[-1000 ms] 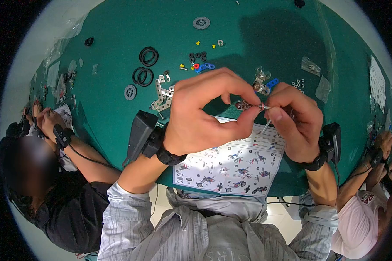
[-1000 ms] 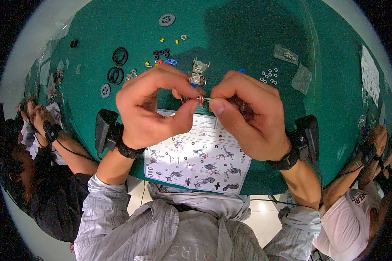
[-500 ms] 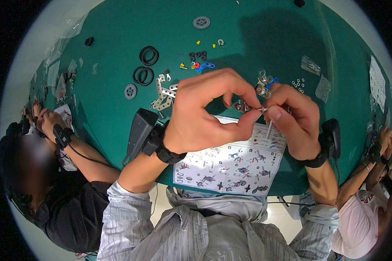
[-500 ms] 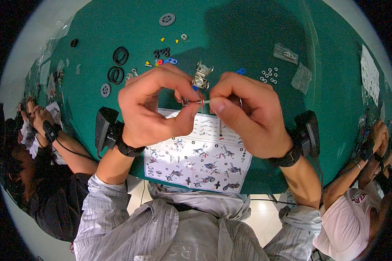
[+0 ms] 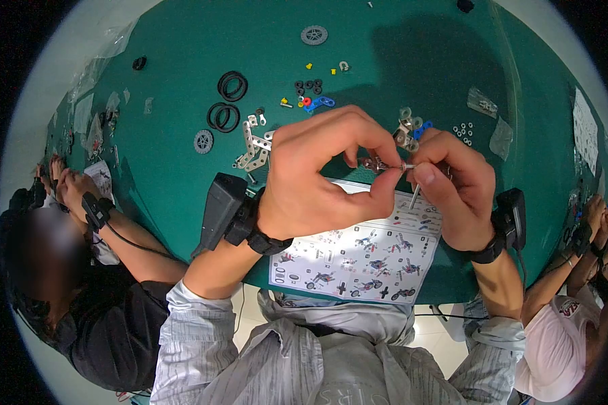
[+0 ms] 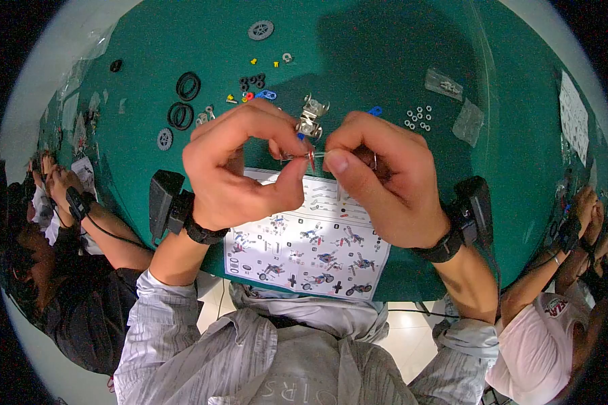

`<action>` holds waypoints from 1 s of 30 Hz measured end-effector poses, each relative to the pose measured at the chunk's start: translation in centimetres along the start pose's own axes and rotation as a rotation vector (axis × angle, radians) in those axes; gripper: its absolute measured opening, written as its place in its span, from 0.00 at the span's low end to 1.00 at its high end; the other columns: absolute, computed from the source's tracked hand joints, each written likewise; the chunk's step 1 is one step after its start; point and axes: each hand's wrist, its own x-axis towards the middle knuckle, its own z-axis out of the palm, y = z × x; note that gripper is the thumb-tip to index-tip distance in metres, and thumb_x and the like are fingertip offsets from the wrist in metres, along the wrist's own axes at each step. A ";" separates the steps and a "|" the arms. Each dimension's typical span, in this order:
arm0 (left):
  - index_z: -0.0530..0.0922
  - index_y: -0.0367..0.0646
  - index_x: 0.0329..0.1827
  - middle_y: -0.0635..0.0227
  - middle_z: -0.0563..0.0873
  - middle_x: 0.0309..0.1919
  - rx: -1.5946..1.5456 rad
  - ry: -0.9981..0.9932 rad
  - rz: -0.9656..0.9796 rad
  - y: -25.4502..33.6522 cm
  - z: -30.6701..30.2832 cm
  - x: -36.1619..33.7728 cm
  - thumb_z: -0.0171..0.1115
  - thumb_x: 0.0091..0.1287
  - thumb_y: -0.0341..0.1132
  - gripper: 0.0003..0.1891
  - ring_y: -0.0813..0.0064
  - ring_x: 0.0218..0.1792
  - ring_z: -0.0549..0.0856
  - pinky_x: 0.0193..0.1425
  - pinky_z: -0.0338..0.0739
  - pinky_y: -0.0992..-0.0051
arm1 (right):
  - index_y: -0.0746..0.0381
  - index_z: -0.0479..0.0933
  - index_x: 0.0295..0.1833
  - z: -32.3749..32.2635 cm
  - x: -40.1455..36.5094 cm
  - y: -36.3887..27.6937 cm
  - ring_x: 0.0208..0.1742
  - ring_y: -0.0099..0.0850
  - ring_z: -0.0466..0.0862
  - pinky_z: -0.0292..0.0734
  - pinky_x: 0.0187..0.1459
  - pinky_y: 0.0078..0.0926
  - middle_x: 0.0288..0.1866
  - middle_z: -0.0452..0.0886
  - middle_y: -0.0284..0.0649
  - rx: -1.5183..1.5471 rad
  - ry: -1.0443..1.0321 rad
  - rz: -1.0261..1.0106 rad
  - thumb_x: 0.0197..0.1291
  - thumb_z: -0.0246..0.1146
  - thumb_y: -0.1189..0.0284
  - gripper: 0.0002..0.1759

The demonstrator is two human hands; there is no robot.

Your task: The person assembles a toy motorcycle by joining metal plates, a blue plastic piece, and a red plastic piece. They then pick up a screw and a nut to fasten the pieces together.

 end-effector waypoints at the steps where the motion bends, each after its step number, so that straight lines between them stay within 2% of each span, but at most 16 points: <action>1: 0.83 0.37 0.34 0.63 0.88 0.32 0.005 0.001 0.005 0.0 0.0 0.0 0.73 0.44 0.18 0.13 0.77 0.30 0.83 0.34 0.77 0.79 | 0.66 0.76 0.40 0.1 0.0 -0.3 0.30 0.19 0.69 0.61 0.31 0.20 0.32 0.75 0.33 0.032 0.005 0.031 0.72 0.61 0.72 0.08; 8: 0.83 0.36 0.34 0.63 0.88 0.32 -0.022 -0.002 -0.016 -0.2 -0.1 -0.3 0.73 0.45 0.18 0.12 0.77 0.31 0.84 0.36 0.77 0.79 | 0.66 0.77 0.42 -0.1 -0.1 -0.4 0.36 0.19 0.72 0.65 0.37 0.19 0.37 0.77 0.34 0.166 -0.023 0.107 0.73 0.59 0.73 0.07; 14: 0.83 0.42 0.32 0.69 0.88 0.30 -0.064 0.096 -0.060 -0.5 0.4 -0.3 0.75 0.45 0.23 0.12 0.78 0.26 0.82 0.30 0.75 0.79 | 0.66 0.79 0.44 0.7 -0.1 -0.4 0.34 0.17 0.74 0.68 0.36 0.17 0.37 0.80 0.32 0.286 0.169 0.120 0.74 0.59 0.73 0.07; 17: 0.83 0.42 0.32 0.69 0.88 0.30 -0.056 0.106 -0.065 -0.6 0.3 -0.3 0.75 0.45 0.23 0.11 0.79 0.26 0.83 0.29 0.75 0.79 | 0.65 0.80 0.43 0.7 0.3 0.6 0.32 0.18 0.75 0.67 0.32 0.18 0.34 0.80 0.32 0.015 0.226 0.124 0.71 0.64 0.72 0.07; 20: 0.83 0.42 0.32 0.70 0.88 0.30 -0.057 0.122 -0.082 -1.0 0.4 -0.4 0.75 0.47 0.24 0.10 0.79 0.25 0.83 0.29 0.75 0.80 | 0.65 0.80 0.41 -0.2 1.1 0.5 0.30 0.27 0.79 0.71 0.31 0.24 0.33 0.79 0.37 -0.555 0.161 0.106 0.65 0.69 0.73 0.07; 24: 0.83 0.42 0.32 0.71 0.88 0.30 -0.074 0.123 -0.150 -1.0 0.3 -0.4 0.74 0.48 0.26 0.09 0.81 0.25 0.83 0.29 0.76 0.80 | 0.65 0.80 0.39 -0.1 0.9 1.6 0.31 0.39 0.81 0.75 0.33 0.34 0.33 0.78 0.43 -0.712 0.140 0.087 0.58 0.71 0.74 0.08; 26: 0.81 0.38 0.36 0.66 0.88 0.32 -0.052 0.041 -0.157 -0.6 -0.2 -0.5 0.71 0.52 0.20 0.10 0.81 0.30 0.83 0.35 0.76 0.81 | 0.64 0.80 0.40 0.1 0.8 1.4 0.31 0.43 0.81 0.76 0.34 0.39 0.34 0.79 0.44 -0.725 0.144 0.117 0.57 0.72 0.73 0.09; 27: 0.79 0.36 0.38 0.64 0.87 0.33 -0.041 0.000 -0.161 -0.5 -0.3 -0.5 0.69 0.54 0.18 0.10 0.81 0.33 0.83 0.37 0.75 0.81 | 0.64 0.80 0.41 0.2 1.0 1.4 0.30 0.40 0.80 0.75 0.32 0.36 0.33 0.78 0.42 -0.725 0.174 0.076 0.56 0.72 0.74 0.10; 29: 0.82 0.40 0.34 0.69 0.88 0.31 -0.059 0.070 -0.147 -0.8 0.2 -0.4 0.73 0.50 0.24 0.10 0.81 0.27 0.83 0.32 0.75 0.81 | 0.63 0.80 0.42 0.4 1.1 1.4 0.27 0.34 0.78 0.72 0.29 0.31 0.31 0.77 0.39 -0.725 0.235 -0.008 0.55 0.73 0.74 0.11; 30: 0.83 0.43 0.32 0.71 0.88 0.30 -0.068 0.106 -0.140 -0.9 0.4 -0.4 0.75 0.48 0.26 0.09 0.81 0.25 0.83 0.29 0.75 0.80 | 0.63 0.81 0.43 0.3 1.1 1.0 0.25 0.29 0.76 0.69 0.27 0.28 0.31 0.77 0.37 -0.637 0.200 0.014 0.55 0.73 0.75 0.11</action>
